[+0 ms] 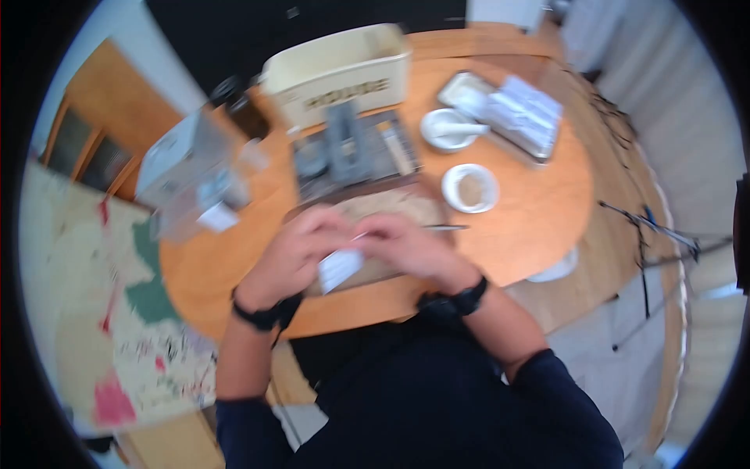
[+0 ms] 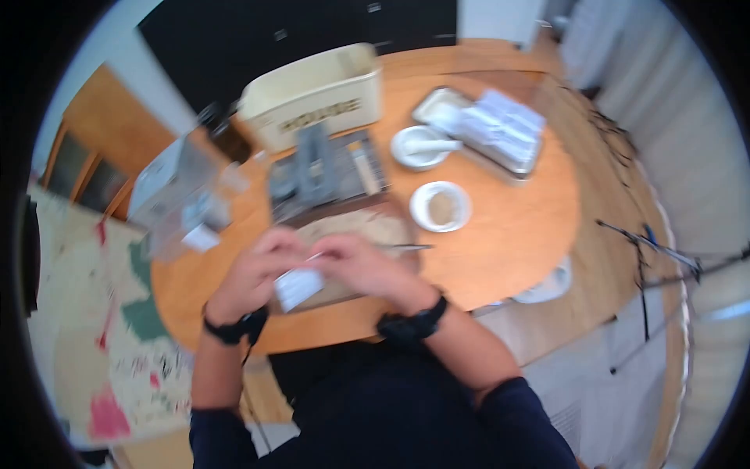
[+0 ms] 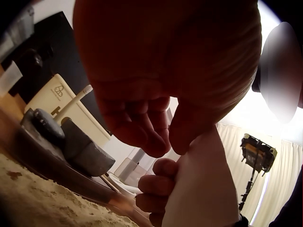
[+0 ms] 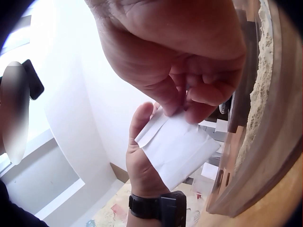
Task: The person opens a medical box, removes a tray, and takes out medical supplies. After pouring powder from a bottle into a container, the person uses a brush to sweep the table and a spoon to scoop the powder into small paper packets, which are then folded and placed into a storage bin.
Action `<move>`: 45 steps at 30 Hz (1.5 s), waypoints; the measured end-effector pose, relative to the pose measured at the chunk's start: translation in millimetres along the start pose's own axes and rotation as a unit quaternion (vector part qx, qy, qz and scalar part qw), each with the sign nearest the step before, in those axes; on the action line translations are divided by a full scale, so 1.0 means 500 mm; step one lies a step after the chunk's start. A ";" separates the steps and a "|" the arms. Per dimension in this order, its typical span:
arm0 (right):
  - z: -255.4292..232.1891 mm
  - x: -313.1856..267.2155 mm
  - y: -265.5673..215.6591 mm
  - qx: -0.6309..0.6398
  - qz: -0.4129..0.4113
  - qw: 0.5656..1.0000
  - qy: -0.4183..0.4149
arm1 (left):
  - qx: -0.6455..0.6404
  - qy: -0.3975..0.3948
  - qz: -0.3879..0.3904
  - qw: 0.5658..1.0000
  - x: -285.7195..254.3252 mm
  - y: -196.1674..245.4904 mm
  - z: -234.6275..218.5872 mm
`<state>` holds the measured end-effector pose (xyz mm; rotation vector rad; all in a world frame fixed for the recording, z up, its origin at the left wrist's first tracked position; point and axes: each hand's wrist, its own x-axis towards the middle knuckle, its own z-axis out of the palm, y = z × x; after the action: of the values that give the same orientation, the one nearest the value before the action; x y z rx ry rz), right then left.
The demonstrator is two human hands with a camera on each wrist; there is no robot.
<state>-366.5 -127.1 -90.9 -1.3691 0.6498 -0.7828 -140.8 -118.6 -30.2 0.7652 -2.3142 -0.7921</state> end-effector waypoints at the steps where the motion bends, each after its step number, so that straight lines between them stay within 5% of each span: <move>1: 0.000 0.005 0.002 -0.009 -0.016 1.000 -0.010 | 0.006 -0.015 0.000 1.000 -0.001 0.002 -0.002; 7: 0.016 0.015 -0.001 0.044 -0.021 0.999 -0.023 | 0.021 0.000 -0.063 0.998 -0.001 0.033 -0.018; 14: -0.016 -0.073 -0.057 -0.142 -0.058 0.978 0.142 | 0.135 0.121 -0.125 0.975 -0.051 0.017 -0.100; 17: -0.055 -0.156 -0.060 -0.240 -0.134 0.930 0.244 | 0.236 0.172 -0.125 0.948 -0.091 0.014 -0.157; 18: -0.059 -0.183 -0.063 -0.149 -0.136 0.935 0.292 | 0.270 0.183 -0.142 0.935 -0.109 0.015 -0.181; 19: -0.087 -0.208 -0.051 -0.235 -0.186 0.893 0.336 | 0.304 0.192 -0.157 0.920 -0.127 0.007 -0.203; 22: -0.145 -0.277 -0.007 -0.189 -0.174 0.854 0.453 | 0.372 0.209 -0.173 0.888 -0.198 -0.070 -0.255; 23: -0.167 -0.296 0.009 -0.182 -0.183 0.835 0.486 | 0.357 0.222 -0.230 0.878 -0.216 -0.088 -0.263; 24: -0.184 -0.312 0.024 -0.180 -0.185 0.837 0.482 | 0.337 0.234 -0.284 0.867 -0.232 -0.109 -0.266; 31: -0.221 -0.340 0.121 -0.226 -0.150 0.814 0.513 | 0.394 0.193 -0.290 0.851 -0.256 -0.155 -0.238; 36: -0.215 -0.332 0.117 -0.253 -0.147 0.828 0.479 | 0.366 0.174 -0.385 0.829 -0.244 -0.179 -0.232; 45: -0.209 -0.329 0.113 -0.273 -0.131 0.835 0.459 | 0.393 0.229 -0.331 0.827 -0.266 -0.233 -0.200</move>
<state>-541.8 -55.9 -164.6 -1.5691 1.5512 -1.5978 53.3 -142.0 -86.0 1.9392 -1.8541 0.1823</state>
